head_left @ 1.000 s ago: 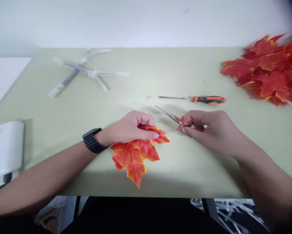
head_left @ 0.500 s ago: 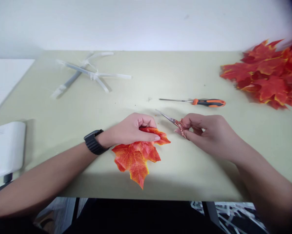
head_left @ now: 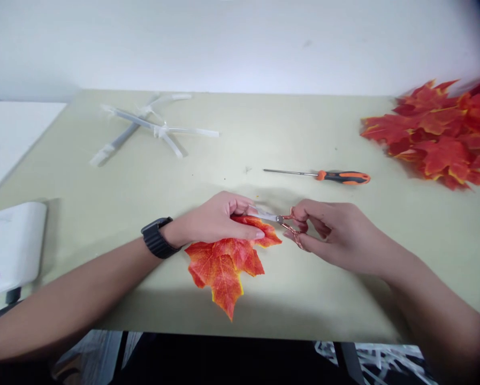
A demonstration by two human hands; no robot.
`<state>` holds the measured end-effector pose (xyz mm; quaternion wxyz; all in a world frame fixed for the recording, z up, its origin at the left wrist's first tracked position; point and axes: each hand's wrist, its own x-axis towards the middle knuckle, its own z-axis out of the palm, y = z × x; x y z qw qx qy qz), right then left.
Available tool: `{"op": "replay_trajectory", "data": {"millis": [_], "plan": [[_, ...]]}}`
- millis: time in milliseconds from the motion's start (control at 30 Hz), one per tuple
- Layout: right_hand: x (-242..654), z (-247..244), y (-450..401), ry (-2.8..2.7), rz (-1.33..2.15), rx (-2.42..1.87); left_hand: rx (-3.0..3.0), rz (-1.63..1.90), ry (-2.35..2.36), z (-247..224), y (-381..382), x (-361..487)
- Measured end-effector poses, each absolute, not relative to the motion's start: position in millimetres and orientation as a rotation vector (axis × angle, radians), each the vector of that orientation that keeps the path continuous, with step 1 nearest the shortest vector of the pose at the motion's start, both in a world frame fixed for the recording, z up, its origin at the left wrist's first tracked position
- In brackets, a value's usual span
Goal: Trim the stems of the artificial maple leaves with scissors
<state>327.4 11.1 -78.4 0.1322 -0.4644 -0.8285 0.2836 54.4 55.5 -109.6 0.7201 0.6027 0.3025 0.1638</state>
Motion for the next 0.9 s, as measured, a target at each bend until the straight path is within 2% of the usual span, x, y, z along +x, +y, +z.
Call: {"op": "replay_trajectory", "data": {"millis": [200,533,900], "plan": [[327.7,-78.8,12.2,-2.458,0.907,-1.352,1.38,0.335,0.725,-110.3,57.6,51.8],[329.4,-80.9,13.1,-2.472,0.858,-1.36,1.408,0.32,0.725,-108.9,58.2,52.2],[331.0,-83.7,13.9,-2.349,0.636,-1.444,1.397,0.337,0.688,-108.9,56.7,53.6]]}}
